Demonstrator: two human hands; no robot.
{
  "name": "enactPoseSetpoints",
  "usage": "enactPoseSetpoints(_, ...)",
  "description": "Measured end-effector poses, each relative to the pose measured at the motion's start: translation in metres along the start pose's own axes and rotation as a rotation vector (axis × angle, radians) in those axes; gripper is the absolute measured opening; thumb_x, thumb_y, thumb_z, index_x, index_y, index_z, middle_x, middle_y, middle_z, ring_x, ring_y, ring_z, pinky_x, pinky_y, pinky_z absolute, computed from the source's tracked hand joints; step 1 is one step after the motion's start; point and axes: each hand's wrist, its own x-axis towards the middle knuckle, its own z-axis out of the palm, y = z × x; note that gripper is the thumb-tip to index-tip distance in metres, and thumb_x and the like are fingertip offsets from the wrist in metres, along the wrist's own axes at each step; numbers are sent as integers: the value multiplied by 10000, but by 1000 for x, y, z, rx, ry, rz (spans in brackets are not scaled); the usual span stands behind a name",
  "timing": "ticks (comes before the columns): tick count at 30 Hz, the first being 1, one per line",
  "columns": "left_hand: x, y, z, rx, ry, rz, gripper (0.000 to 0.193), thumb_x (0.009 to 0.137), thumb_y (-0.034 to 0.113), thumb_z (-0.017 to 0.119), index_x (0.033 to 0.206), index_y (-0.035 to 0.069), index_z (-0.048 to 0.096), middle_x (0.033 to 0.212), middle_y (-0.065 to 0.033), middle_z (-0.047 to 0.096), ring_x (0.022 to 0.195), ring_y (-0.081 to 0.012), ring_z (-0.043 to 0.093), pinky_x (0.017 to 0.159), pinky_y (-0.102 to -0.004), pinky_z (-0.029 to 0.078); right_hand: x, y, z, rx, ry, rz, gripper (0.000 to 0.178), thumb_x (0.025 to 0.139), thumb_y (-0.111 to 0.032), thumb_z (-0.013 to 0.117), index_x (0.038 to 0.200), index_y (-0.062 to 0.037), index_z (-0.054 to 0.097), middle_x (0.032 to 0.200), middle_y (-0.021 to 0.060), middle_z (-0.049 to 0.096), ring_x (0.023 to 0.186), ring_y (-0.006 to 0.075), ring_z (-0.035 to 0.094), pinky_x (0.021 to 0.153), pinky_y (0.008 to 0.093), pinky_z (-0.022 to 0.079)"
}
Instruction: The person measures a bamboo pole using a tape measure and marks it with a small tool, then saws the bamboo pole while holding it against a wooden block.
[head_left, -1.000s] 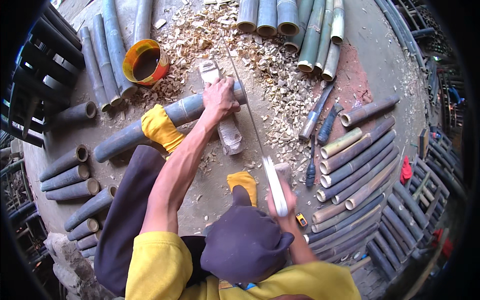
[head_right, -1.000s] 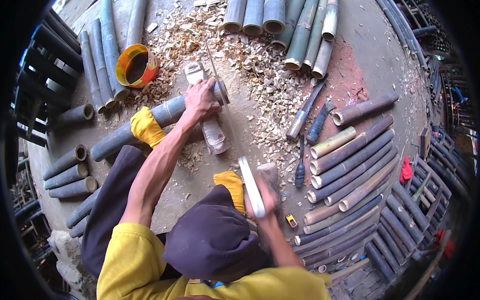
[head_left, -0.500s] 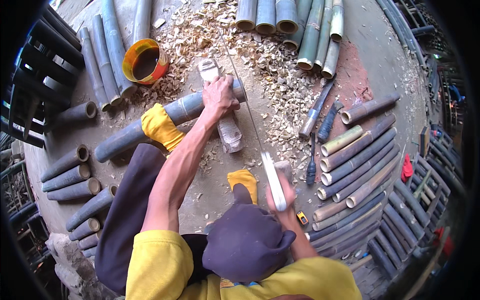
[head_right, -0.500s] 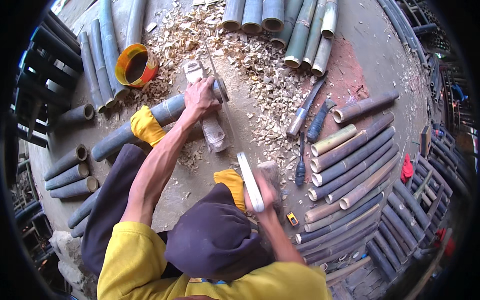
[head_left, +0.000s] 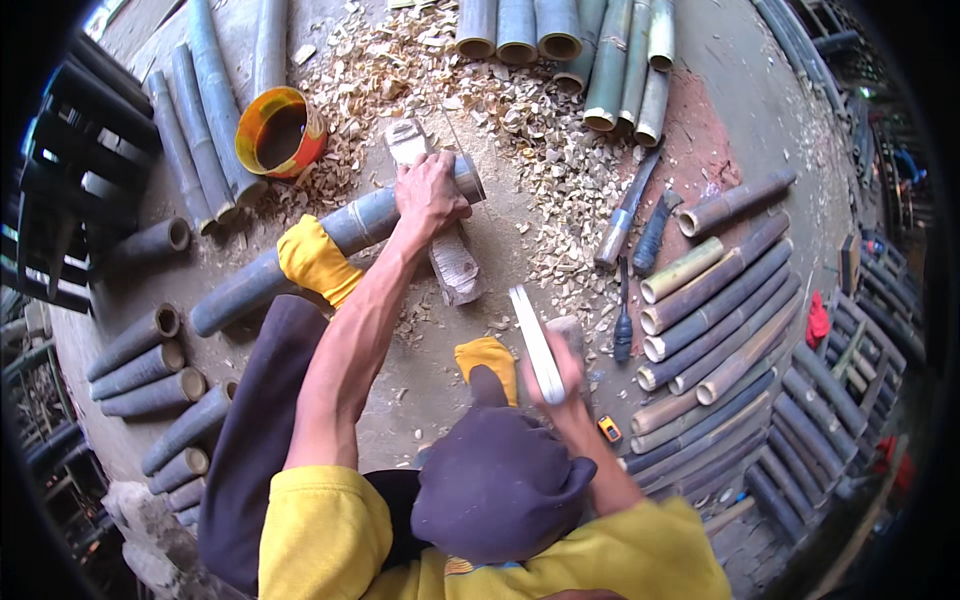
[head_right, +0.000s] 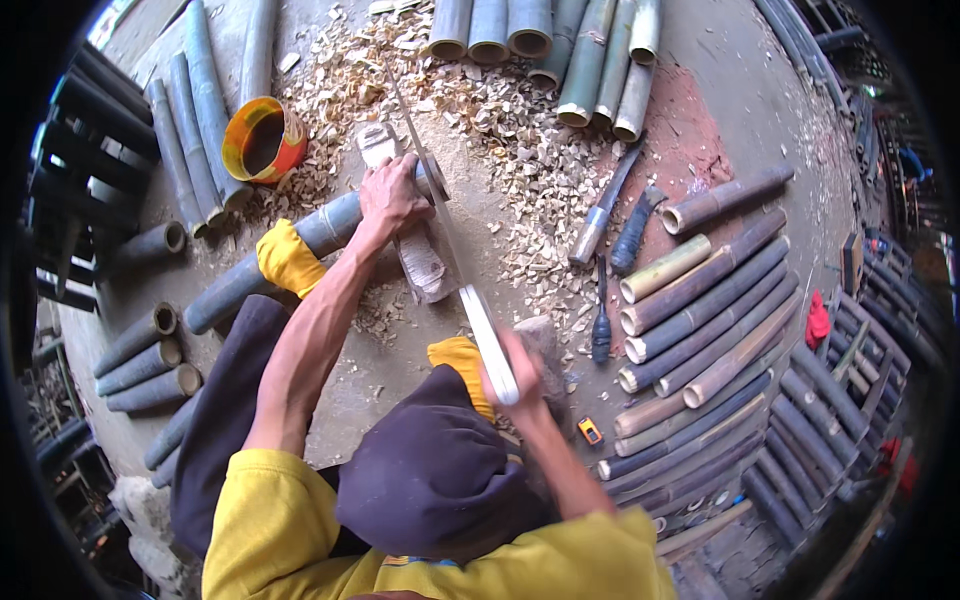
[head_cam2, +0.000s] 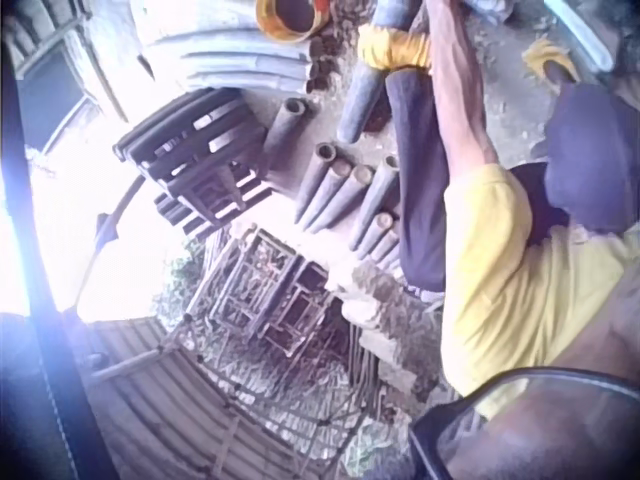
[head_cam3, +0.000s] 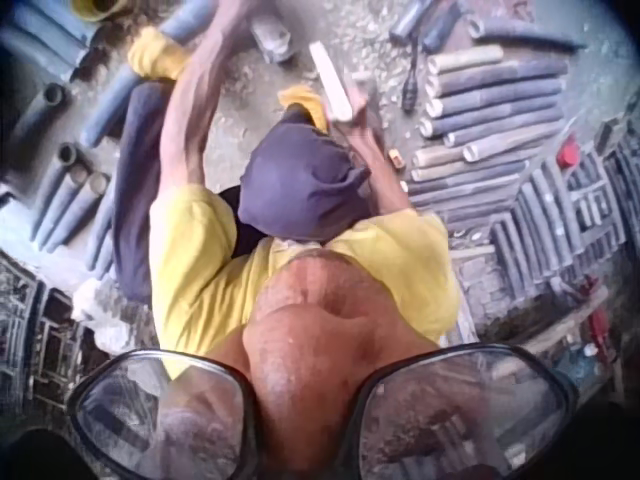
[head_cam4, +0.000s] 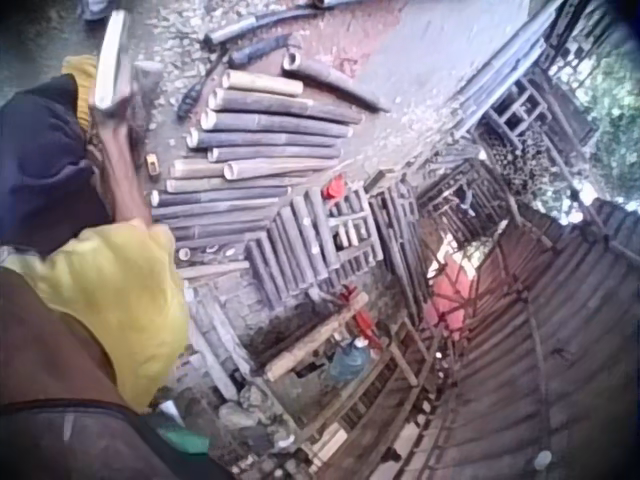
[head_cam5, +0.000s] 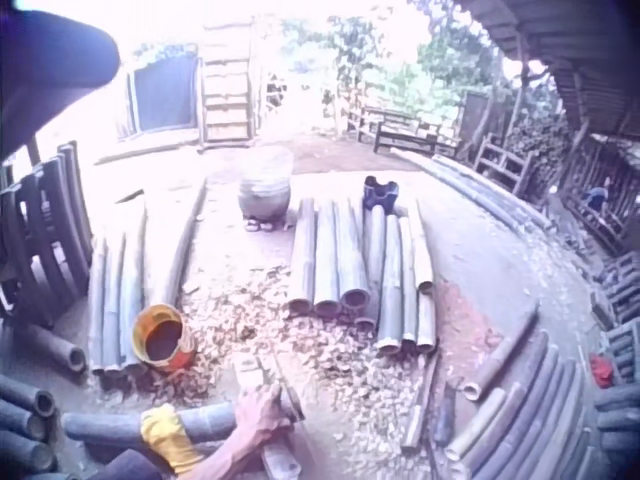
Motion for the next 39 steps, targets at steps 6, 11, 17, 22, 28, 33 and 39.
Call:
enactPoseSetpoints(6,3,-9,-7,-66,-118,-77,492,580,244,771,996,80,566,970,-110,640,947,-255,594,814,-423,461,7,-15,-12,15,-8,45,402,739,-23,626,1123,51,536,901,176,630,793,247,627,701,334,499)
enactPoseSetpoints(11,2,3,-10,31,-67,-72,464,592,261,766,970,86,559,947,-82,643,974,-239,591,840,-413,455,-147,-28,-76,-210,-14,105,399,785,-62,634,1152,67,547,916,151,646,720,234,641,657,327,513)
enactPoseSetpoints(17,7,18,7,-46,-5,-72,528,552,262,784,989,80,551,969,-98,632,968,-258,582,832,-413,450,100,-27,13,174,89,4,284,751,-14,600,1025,37,547,753,150,593,650,197,600,567,296,467)
enactPoseSetpoints(22,7,-7,-9,-74,-118,-87,516,532,237,761,982,80,564,986,-94,635,1006,-265,575,841,-422,450,-21,-40,-32,15,-6,47,379,775,3,595,1150,33,548,995,166,634,882,236,633,762,324,496)
enactPoseSetpoints(28,3,11,-2,2,-33,-45,529,543,267,777,996,94,565,998,-68,634,1016,-235,573,860,-421,439,-71,-21,-49,-138,-8,55,342,804,-25,549,1130,80,554,945,187,655,832,247,660,711,320,529)
enactPoseSetpoints(33,10,14,2,-61,-7,-61,611,536,278,819,1055,99,552,1020,-74,626,1028,-243,564,866,-428,437,103,-22,14,115,70,23,272,761,-24,618,1020,35,561,746,118,605,633,191,593,559,305,458)
enactPoseSetpoints(39,5,2,-3,-10,-81,-73,520,567,298,792,985,93,561,982,-88,636,1016,-246,569,839,-406,448,-108,-29,-69,-173,9,94,422,753,10,647,1164,46,554,874,139,651,723,164,626,647,286,507)
